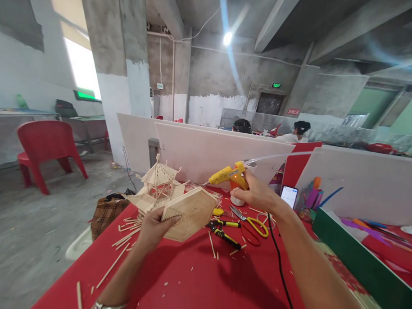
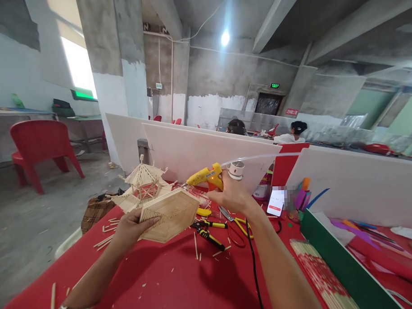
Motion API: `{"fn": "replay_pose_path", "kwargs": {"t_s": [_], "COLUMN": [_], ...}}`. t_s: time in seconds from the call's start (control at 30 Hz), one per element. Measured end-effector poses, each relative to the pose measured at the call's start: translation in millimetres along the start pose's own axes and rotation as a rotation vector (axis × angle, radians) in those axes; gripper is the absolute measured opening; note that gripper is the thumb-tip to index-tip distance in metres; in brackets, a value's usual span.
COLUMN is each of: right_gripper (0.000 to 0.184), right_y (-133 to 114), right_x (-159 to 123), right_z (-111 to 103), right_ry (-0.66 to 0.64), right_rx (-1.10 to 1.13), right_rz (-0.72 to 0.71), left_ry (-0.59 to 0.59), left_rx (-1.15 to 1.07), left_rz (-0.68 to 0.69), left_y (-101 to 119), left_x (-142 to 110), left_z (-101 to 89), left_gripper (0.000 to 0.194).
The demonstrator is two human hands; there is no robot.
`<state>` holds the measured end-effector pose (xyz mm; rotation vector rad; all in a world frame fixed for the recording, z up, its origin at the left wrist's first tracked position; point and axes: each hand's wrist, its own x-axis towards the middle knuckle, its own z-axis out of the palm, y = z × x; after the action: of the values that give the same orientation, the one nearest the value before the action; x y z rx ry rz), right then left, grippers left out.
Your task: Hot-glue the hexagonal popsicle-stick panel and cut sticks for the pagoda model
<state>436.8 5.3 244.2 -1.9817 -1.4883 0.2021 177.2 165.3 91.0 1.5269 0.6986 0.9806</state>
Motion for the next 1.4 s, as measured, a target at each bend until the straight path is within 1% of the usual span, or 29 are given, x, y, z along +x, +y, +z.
{"fn": "replay_pose_path", "kwargs": {"t_s": [0.07, 0.13, 0.23, 0.3, 0.37, 0.43, 0.5, 0.57, 0.63, 0.77, 0.97, 1.2, 1.4], "right_gripper": [0.061, 0.061, 0.047, 0.036, 0.032, 0.034, 0.041, 0.049, 0.053, 0.044, 0.034, 0.033, 0.036], "right_y": [2, 3, 1, -3, -9, -13, -15, -16, -16, -18, -18, -17, -16], "right_x": [5, 10, 12, 11, 9, 7, 7, 8, 9, 10, 11, 11, 11], "right_z": [5, 11, 15, 15, 15, 15, 17, 18, 19, 19, 20, 19, 19], "right_ry": [0.054, 0.148, 0.244, 0.262, 0.271, 0.288, 0.304, 0.308, 0.307, 0.308, 0.289, 0.274, 0.257], "right_rx": [0.003, -0.034, -0.089, -0.130, -0.200, -0.292, -0.371, -0.413, -0.430, -0.473, -0.540, -0.545, -0.542], "right_rz": [-0.008, -0.008, -0.035, -0.050, -0.056, -0.050, -0.035, -0.020, -0.017, -0.027, -0.048, -0.068, -0.052], "left_ry": [0.021, 0.045, 0.078, 0.096, 0.102, 0.100, 0.107, 0.120, 0.129, 0.135, 0.133, 0.131, 0.125], "left_rx": [0.029, 0.056, 0.078, 0.087, 0.097, 0.112, 0.134, 0.158, 0.180, 0.207, 0.232, 0.246, 0.197], "left_rz": [0.016, 0.029, 0.036, 0.034, 0.033, 0.035, 0.038, 0.044, 0.057, 0.090, 0.104, 0.094, 0.073], "left_y": [-3, -5, -6, -6, -5, -2, 2, 5, 8, 10, 7, 7, 3], "left_x": [-1, -2, -4, -5, -5, -6, -7, -8, -9, -10, -10, -11, -9], "left_z": [-0.5, -0.8, -0.6, 0.1, 1.3, 2.8, 4.3, 5.5, 6.2, 6.5, 5.7, 5.6, 5.0], "left_gripper": [0.037, 0.036, 0.036, 0.036, 0.037, 0.036, 0.036, 0.035, 0.034, 0.033, 0.032, 0.031, 0.032]}}
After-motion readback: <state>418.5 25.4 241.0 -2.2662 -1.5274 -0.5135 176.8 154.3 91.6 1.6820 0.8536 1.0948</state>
